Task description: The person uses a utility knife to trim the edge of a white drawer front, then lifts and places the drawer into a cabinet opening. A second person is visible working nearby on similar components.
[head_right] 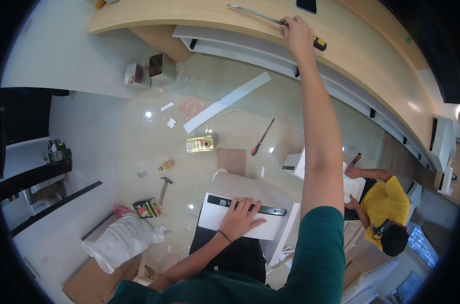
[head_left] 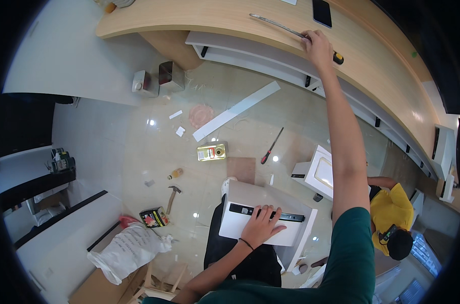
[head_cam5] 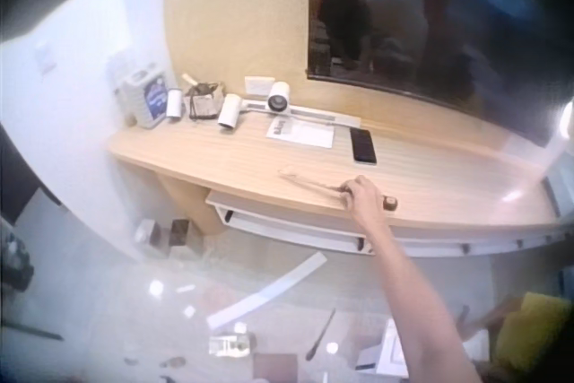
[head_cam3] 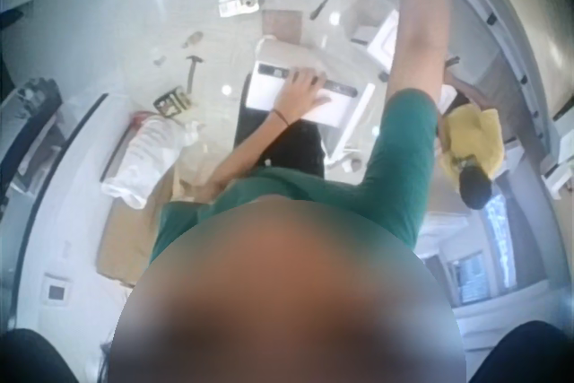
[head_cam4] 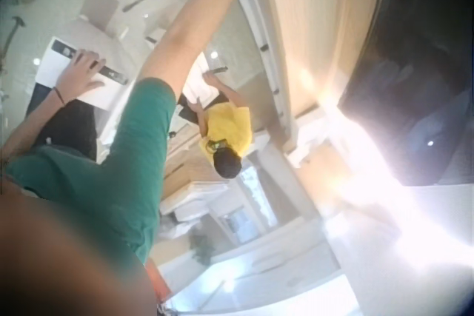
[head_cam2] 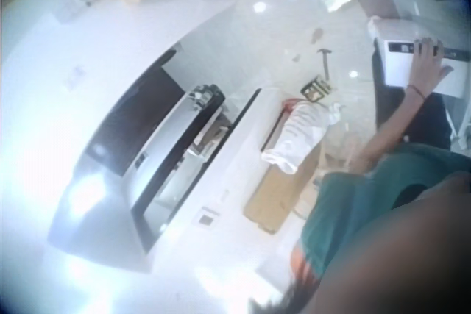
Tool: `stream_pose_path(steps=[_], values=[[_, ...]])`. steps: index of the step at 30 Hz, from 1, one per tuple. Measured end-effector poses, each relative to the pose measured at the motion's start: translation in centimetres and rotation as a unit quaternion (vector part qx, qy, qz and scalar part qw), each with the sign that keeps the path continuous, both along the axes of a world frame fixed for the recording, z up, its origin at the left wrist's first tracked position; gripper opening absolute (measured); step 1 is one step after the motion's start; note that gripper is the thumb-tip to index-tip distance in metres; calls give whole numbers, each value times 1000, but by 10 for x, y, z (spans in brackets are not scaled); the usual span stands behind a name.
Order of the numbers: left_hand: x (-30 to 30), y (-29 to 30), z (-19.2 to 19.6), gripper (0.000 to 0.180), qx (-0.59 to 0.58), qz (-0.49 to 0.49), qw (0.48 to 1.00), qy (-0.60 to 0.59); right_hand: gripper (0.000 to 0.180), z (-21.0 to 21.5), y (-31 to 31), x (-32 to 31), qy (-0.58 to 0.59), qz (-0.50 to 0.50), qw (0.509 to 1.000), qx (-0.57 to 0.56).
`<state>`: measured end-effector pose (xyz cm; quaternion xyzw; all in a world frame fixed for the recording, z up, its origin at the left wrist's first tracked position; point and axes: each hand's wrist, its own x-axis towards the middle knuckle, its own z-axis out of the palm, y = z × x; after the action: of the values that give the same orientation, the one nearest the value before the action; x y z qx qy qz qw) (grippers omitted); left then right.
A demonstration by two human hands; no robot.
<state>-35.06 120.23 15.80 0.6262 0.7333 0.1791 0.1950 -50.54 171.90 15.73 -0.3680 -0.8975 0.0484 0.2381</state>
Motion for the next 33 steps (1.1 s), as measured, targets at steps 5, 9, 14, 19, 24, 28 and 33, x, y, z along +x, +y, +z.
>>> stream_pose_path(steps=[5, 9, 14, 19, 24, 28, 33], values=[[1, 3, 1, 59, -5, 4, 1000, 1, 20, -16, 20, -31, -29, -16, 999, -43], [0, 3, -2, 59, -11, 5, 1000, 3, 30, -23, 15, -46, -47, -31, 997, -53], [4, 0, -7, 60, -18, 3, 1000, 14, 45, -21, -17, -47, 31, -26, 996, 85], [-1, 2, -15, 63, -1, 17, 1000, -19, 45, -12, -146, 47, 79, 67, 994, 16], [-20, 17, -24, 63, 14, 17, 1000, -10, 50, 13, -334, 233, 45, -21, 953, -298], [-31, 25, -28, 65, 6, 7, 1000, 4, 35, 33, -438, 349, 104, -239, 912, -316], [-35, 26, -29, 65, -9, 1, 999, 33, 21, -1, -546, 441, 329, -490, 705, -393]])
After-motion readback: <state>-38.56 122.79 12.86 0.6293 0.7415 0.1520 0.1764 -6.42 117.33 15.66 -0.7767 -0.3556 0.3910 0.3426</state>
